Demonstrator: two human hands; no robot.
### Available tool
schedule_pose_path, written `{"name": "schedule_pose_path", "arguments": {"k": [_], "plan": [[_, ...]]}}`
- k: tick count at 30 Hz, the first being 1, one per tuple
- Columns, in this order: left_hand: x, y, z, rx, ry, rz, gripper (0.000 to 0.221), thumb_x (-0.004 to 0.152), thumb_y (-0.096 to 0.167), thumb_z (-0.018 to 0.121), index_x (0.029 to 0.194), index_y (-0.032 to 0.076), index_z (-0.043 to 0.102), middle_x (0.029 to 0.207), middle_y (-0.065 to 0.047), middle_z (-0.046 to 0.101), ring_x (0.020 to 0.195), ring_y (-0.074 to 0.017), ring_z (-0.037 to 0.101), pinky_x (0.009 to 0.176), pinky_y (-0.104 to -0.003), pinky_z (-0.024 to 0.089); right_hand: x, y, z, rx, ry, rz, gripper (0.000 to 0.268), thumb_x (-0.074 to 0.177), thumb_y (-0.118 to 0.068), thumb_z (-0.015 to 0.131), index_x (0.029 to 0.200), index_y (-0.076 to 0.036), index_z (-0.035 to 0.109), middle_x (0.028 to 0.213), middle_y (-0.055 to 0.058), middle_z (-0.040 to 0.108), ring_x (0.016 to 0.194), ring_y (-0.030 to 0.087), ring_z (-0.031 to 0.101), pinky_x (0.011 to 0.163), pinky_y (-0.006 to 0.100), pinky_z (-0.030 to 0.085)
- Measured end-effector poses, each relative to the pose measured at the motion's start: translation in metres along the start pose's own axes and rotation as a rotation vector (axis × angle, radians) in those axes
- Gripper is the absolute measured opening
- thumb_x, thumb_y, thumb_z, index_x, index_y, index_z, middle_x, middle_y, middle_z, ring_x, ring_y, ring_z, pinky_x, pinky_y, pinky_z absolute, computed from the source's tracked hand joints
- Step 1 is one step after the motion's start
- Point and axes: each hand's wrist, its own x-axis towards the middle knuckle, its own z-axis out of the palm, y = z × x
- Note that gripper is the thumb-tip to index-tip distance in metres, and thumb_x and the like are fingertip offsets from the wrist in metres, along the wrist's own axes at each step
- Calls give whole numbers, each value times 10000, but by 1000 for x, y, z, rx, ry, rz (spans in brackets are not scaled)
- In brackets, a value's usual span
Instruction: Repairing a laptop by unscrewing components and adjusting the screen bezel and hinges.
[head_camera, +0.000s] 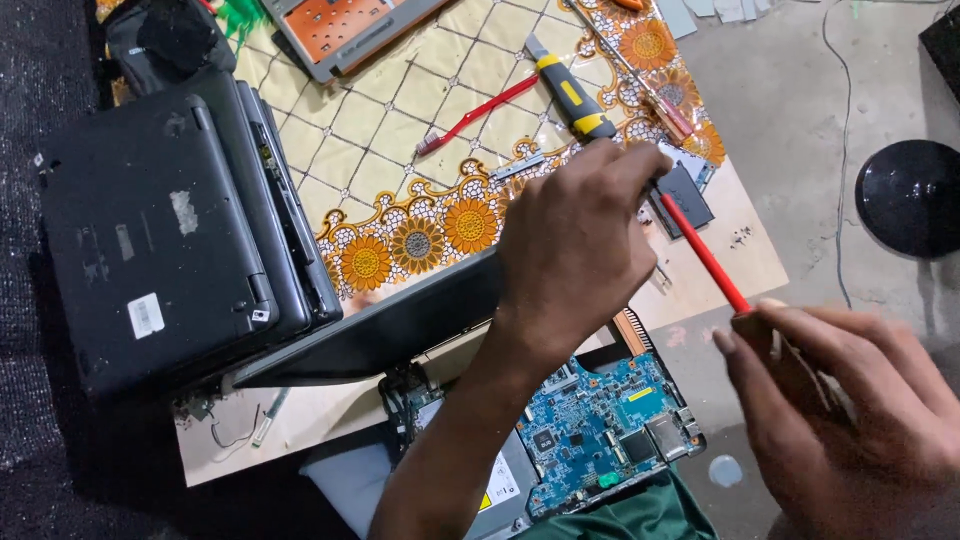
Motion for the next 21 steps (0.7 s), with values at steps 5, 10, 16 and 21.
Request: {"name": "schedule_pose_path", "arguments": {"k": [5, 10, 16, 21], "plan": [[1, -2, 3, 7, 40, 50, 328, 722, 3, 675, 1005, 162, 628, 884, -80, 662, 678, -348, 662, 492, -466, 483, -10, 11, 4, -119, 33, -36, 188, 1004, 83, 791, 1147, 175, 713, 1023, 298, 693, 797, 281, 630, 727, 354, 492], [0, -1, 3, -11, 45, 45, 334, 710, -17, 653, 993, 155, 607, 877, -88, 659, 705, -362, 656, 495, -476, 471, -13, 20, 11, 128, 49, 312, 169, 1042, 61, 691, 1164, 124, 592, 1003, 241, 653, 779, 253, 658, 700, 298, 506], [0, -4, 6, 7, 33, 70, 390, 721, -1, 704, 1065, 153, 603, 922, -98, 661, 741, -332, 666, 503, -436, 499, 3, 17, 9, 325, 27, 508, 183, 1026, 35, 624, 1141, 78, 489, 885, 228, 625, 670, 268, 664, 614, 304, 551], [-1, -4, 7, 10, 27, 82, 416, 712, 25, 762, 1076, 144, 600, 964, -97, 668, 793, -318, 686, 525, -411, 529, 1, 32, 15, 460, -3, 575, 170, 976, 23, 576, 1128, 97, 564, 807, 234, 637, 592, 278, 649, 550, 313, 544]]}}
